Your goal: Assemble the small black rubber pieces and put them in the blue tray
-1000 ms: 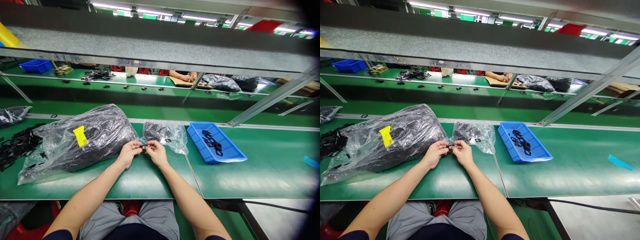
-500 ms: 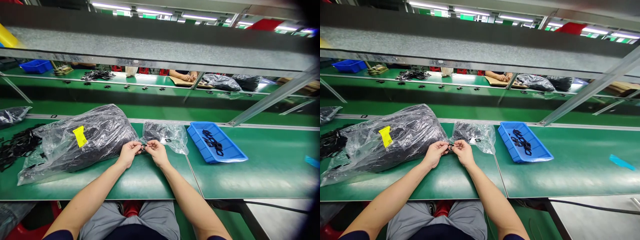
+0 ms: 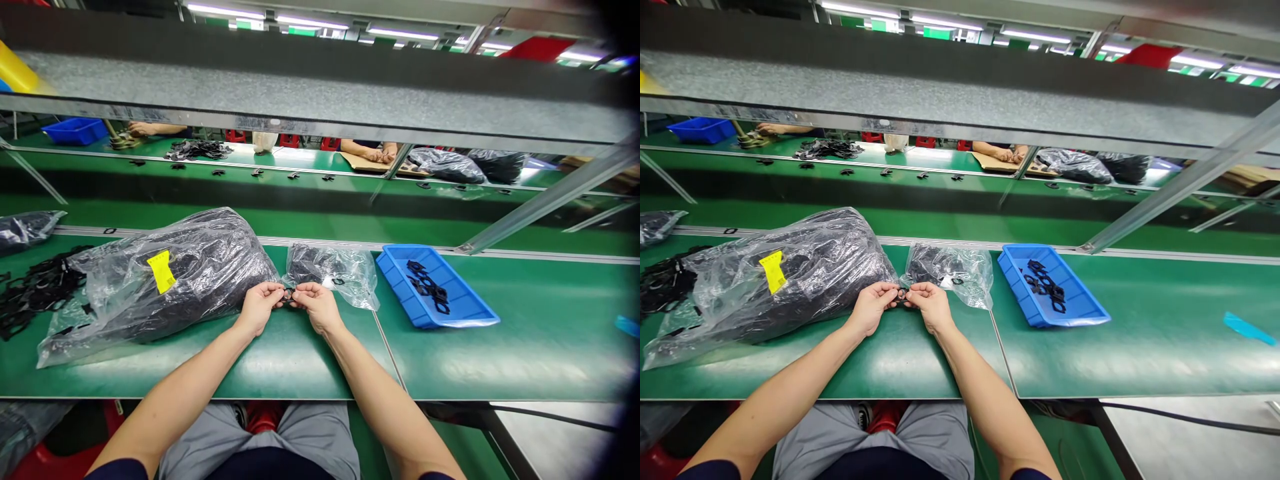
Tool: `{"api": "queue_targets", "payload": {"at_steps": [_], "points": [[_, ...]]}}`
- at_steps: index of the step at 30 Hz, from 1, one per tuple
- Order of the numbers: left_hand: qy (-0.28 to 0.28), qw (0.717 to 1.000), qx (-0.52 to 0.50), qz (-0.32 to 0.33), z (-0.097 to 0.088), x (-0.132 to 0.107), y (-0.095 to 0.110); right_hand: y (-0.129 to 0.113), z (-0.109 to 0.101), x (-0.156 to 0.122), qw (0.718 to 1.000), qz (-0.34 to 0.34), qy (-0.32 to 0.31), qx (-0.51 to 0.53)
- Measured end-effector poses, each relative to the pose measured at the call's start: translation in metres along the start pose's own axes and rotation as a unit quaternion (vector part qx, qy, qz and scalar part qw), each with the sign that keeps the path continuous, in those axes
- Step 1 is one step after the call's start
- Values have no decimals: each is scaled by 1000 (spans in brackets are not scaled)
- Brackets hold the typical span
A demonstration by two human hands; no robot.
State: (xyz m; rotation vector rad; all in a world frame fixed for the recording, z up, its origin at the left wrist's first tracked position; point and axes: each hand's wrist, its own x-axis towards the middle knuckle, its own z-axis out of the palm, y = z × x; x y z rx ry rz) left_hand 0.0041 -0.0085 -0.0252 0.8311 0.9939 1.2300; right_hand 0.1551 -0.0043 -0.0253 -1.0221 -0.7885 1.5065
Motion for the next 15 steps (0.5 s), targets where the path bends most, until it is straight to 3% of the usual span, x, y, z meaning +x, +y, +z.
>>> {"api": "queue_targets", "payload": {"at_steps": [8,15], "points": [[-1,1000,-1,-4,1,-1,3,2,-3,3,997,40,-31,61],[1,1000,-7,-1,3,-2,5,0,1,1,996,26,-4,80]]}}
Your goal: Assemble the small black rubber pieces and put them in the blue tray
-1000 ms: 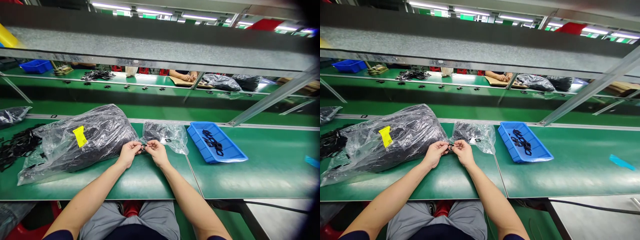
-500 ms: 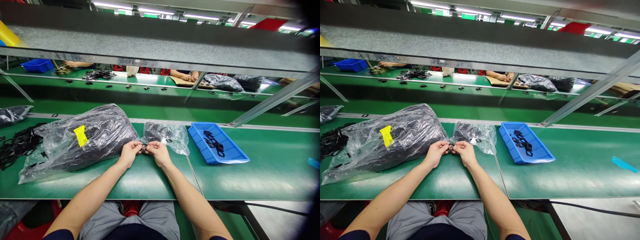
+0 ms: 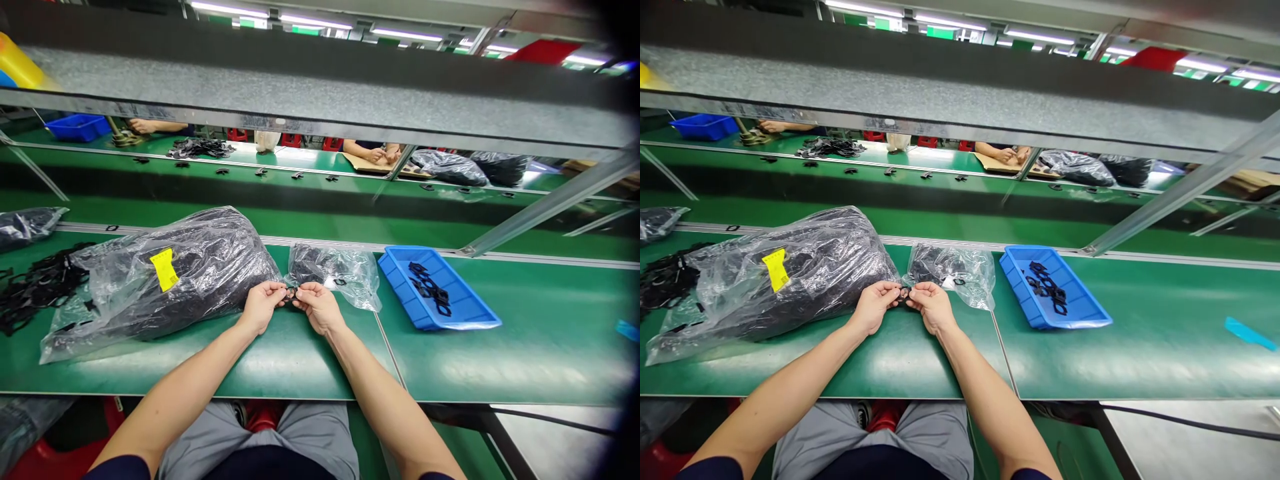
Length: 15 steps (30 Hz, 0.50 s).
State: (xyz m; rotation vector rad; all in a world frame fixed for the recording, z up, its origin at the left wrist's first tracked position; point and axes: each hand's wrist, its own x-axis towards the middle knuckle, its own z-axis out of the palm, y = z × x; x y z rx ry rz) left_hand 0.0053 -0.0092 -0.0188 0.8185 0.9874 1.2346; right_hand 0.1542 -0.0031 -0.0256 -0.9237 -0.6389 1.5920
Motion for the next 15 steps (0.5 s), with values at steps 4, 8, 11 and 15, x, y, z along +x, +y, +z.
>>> {"api": "queue_targets", "payload": {"at_steps": [4,8,11,15], "points": [[4,1000,6,6,0,1,-2,2,2,0,1000,-5,9,13],[9,999,29,22,0,2,-4,3,3,1,999,0,12,29],[12,999,38,31,0,3,-6,2,2,2,999,27,8,35],[17,998,47,34,0,4,-8,2,-1,5,998,50,5,32]]}}
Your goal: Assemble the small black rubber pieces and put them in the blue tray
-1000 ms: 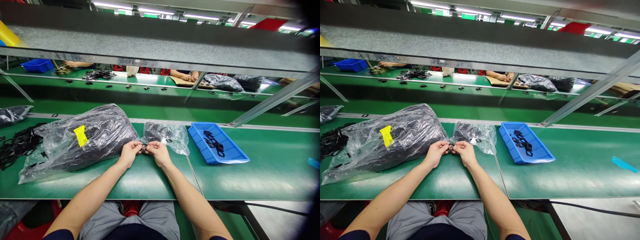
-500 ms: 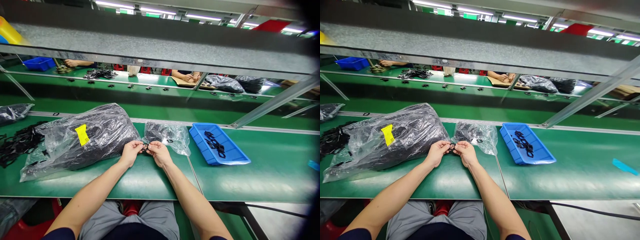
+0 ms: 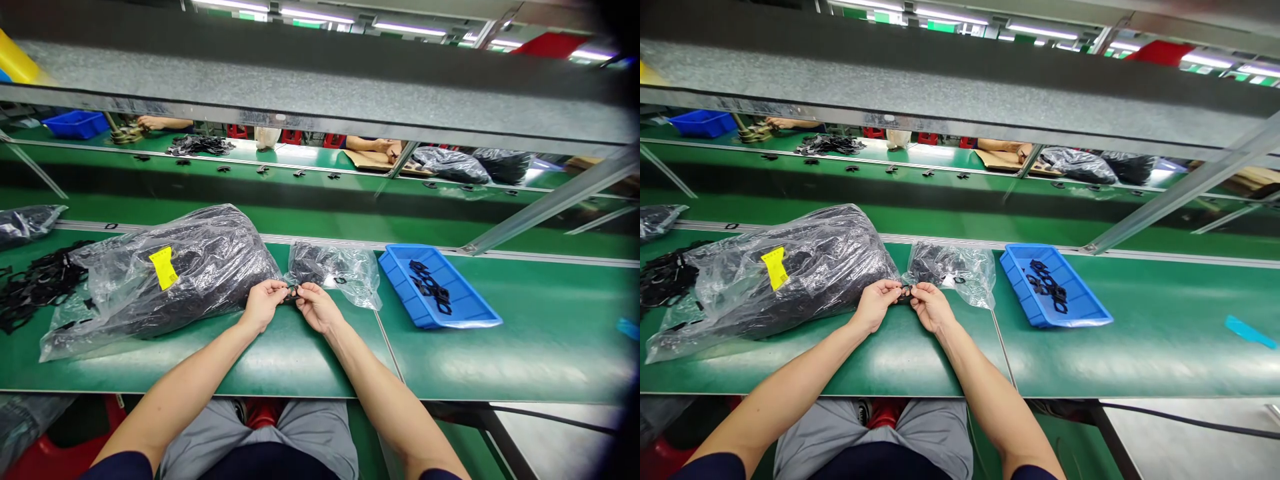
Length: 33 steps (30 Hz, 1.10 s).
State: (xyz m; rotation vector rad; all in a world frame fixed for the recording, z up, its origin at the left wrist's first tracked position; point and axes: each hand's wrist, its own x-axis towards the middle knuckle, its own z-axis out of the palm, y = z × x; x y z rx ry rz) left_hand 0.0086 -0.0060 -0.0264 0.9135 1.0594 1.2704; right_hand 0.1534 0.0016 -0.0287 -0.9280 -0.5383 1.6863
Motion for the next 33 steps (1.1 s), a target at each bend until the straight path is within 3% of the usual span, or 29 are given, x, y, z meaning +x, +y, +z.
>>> {"api": "queue_targets", "payload": {"at_steps": [4,12,19,23,33], "points": [[6,1000,10,6,0,1,-1,1,0,1,1000,-17,4,-4],[-2,999,33,40,-2,0,-3,5,5,-6,980,-154,57,-111],[-13,1000,-4,-8,-2,-3,1,3,4,-7,987,-90,13,-130],[-6,1000,-29,-4,-2,-3,3,0,2,-9,985,-56,-32,-163],[7,1000,4,9,-3,-3,2,-2,-4,-9,977,-56,-62,-198]]}}
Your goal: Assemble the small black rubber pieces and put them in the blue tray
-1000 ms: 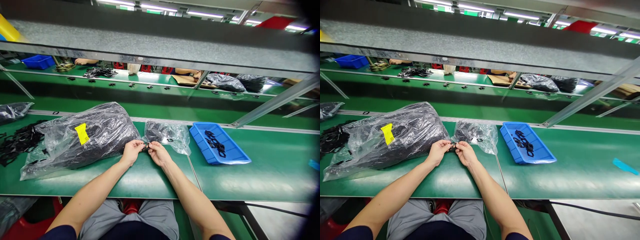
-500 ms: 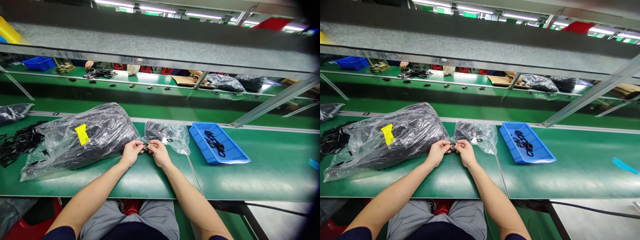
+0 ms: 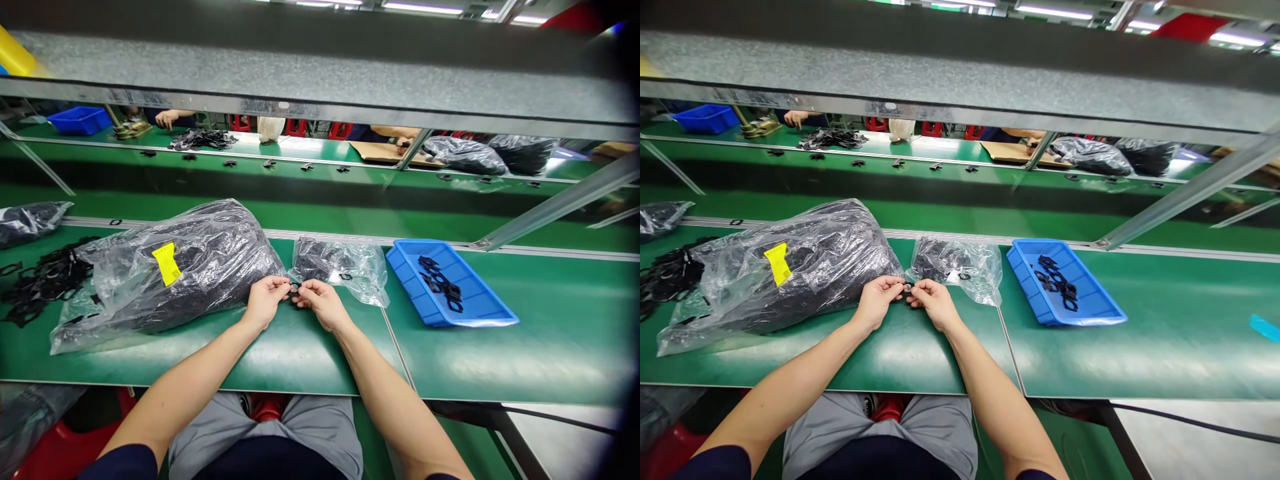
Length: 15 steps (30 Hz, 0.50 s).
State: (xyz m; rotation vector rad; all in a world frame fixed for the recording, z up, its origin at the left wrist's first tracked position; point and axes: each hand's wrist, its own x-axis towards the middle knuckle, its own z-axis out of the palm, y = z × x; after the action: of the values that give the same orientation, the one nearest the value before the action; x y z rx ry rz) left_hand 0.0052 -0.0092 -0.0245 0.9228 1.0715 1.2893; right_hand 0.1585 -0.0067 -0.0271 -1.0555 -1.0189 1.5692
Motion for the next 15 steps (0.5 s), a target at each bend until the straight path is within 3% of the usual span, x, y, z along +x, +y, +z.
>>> {"api": "queue_targets", "payload": {"at_steps": [15], "points": [[1,1000,-9,-7,1,1,0,9,2,1,998,-48,35,12]]}}
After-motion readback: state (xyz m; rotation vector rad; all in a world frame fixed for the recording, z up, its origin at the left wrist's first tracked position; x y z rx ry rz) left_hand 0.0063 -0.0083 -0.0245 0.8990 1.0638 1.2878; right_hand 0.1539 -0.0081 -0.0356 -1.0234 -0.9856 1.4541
